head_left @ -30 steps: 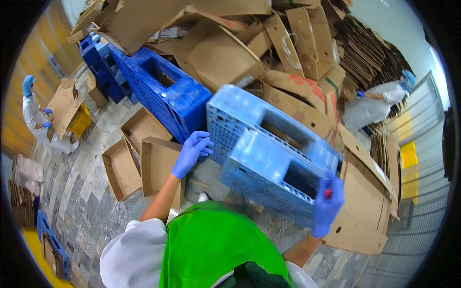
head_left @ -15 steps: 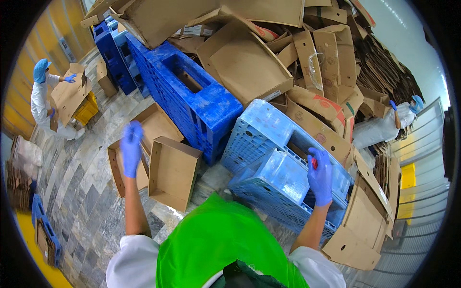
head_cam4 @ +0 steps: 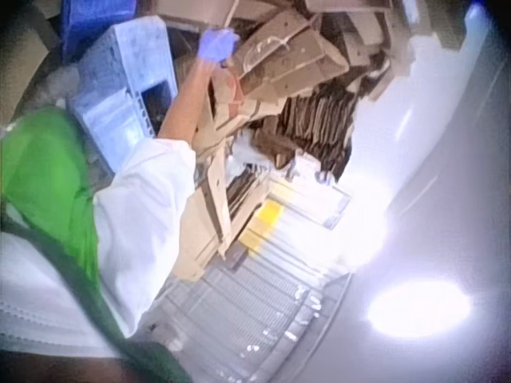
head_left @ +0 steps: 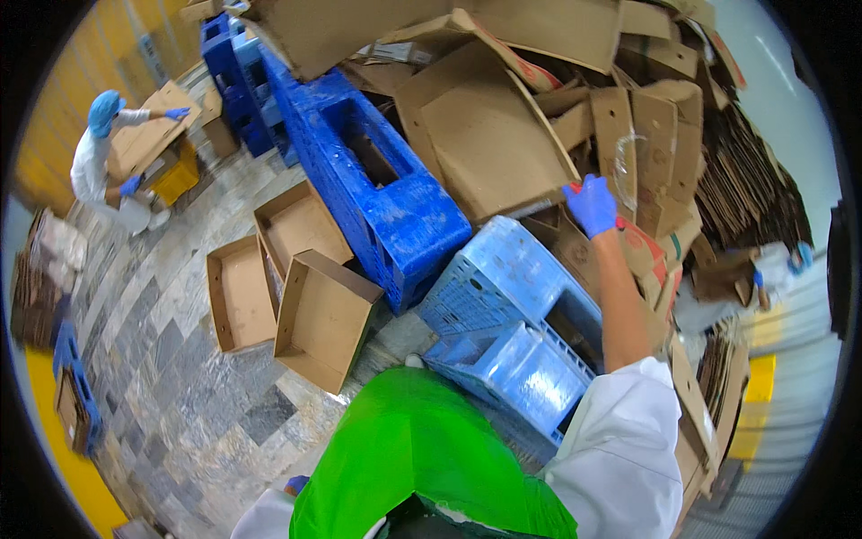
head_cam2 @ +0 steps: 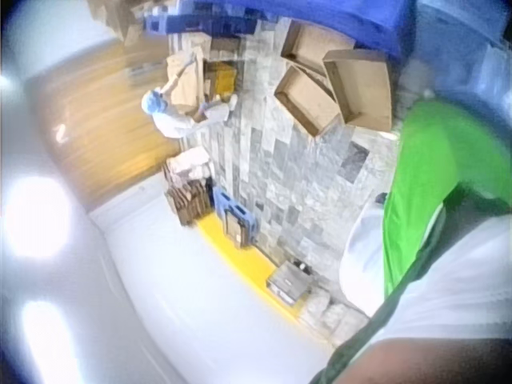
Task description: The person assembles flat cardboard boxes by folding the flaps and inserting tabs into slots. They repeatedly pick up flat pieces, fold them into box shapes, and place them into blue plastic crates. The person wears blue gloves and a green apron while working in a warehouse environment.
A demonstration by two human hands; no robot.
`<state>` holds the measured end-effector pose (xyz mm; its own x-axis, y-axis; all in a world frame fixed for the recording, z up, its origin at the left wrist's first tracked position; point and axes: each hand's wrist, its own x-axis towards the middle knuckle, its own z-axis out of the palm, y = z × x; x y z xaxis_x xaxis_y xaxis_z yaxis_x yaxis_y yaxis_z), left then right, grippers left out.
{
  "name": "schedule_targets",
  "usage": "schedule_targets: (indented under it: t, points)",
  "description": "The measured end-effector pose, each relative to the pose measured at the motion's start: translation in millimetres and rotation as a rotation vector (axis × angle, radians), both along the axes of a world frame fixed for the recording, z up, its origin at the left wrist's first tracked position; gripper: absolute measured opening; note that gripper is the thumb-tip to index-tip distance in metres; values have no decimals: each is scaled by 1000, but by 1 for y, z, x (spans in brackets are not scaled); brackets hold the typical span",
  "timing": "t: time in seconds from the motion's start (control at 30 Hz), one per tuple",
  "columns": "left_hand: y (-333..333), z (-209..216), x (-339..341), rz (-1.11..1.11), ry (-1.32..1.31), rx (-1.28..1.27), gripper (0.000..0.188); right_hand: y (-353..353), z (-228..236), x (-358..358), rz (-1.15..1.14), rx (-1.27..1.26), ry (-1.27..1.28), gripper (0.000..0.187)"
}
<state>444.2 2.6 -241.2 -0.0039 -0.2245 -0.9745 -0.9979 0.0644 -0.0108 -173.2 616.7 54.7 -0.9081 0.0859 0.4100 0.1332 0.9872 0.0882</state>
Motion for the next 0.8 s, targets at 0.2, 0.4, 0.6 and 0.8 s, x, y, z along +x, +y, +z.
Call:
schedule_targets:
  t: [0.2, 0.4, 0.6, 0.8]
  points:
    - [30, 13, -25, 280, 206, -137, 32, 6, 15, -132, 7, 16, -328, 41]
    - [30, 43, -98, 103, 676, -362, 38, -5, -19, -184, 69, -7, -201, 21]
    - [24, 46, -85, 107, 551, -418, 34, -19, 32, -209, 264, 76, -12, 16]
    - [45, 28, -18, 131, 255, -315, 39, -62, 148, -221, 412, 241, 127, 12]
